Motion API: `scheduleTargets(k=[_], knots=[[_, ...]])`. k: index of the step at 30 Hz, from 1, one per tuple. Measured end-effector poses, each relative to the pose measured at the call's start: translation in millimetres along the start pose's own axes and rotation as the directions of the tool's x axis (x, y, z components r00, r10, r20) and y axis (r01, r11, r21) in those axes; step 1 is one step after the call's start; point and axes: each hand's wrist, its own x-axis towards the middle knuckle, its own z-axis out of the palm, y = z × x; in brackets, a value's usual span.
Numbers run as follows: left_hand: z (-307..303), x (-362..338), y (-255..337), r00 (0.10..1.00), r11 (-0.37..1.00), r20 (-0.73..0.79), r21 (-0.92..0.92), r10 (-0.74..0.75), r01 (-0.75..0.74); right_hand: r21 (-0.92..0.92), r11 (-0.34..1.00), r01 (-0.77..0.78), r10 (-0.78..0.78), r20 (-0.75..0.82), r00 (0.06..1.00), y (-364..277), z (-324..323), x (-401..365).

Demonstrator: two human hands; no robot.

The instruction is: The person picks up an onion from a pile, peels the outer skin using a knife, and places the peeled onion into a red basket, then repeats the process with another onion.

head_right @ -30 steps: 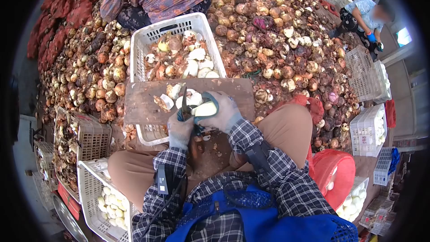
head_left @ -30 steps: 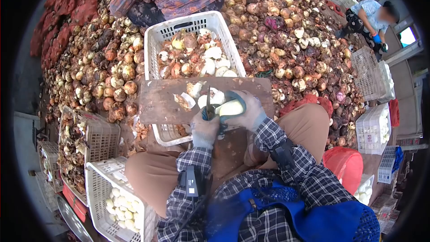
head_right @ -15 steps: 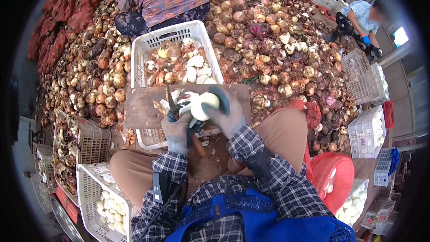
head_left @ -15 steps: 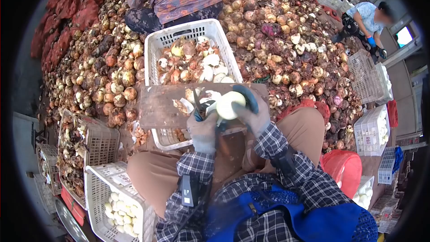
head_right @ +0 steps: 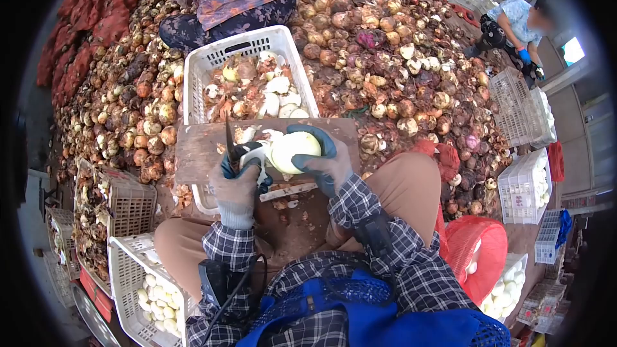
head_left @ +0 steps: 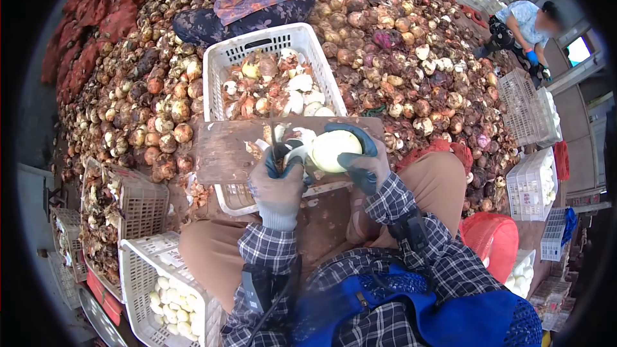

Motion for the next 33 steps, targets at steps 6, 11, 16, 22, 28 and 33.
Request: scheduleTargets(k=[6,11,16,22,28,33], knots=[[-4.4,14.3,-12.1,0.984,0.969,0.174,-0.230,-0.046,0.086,0.039,0.999,0.032,-0.030,-0.052,0.998,-3.7,3.3,-2.5],[7.3,0.8,-2.8,0.968,0.980,0.220,-0.129,-0.122,0.152,-0.028,0.999,0.021,-0.022,-0.024,0.999,-0.2,2.0,-0.4],[0.7,10.1,-15.1,0.952,0.976,0.258,-0.094,-0.165,0.195,-0.198,0.978,0.068,-0.064,0.026,0.998,15.9,-3.0,1.8],[5.4,13.5,-18.6,0.960,0.991,0.262,-0.057,-0.101,0.120,-0.276,0.961,0.032,-0.033,-0.001,0.999,16.1,-14.1,5.1],[15.2,16.0,-42.8,0.987,0.998,0.158,0.045,0.041,-0.048,-0.240,0.970,0.047,-0.033,0.061,0.998,-1.1,-7.5,3.6],[10.2,17.3,-28.8,0.996,0.974,0.073,0.224,-0.058,0.040,0.110,0.991,-0.079,0.070,0.081,0.994,19.2,-33.4,14.2]])
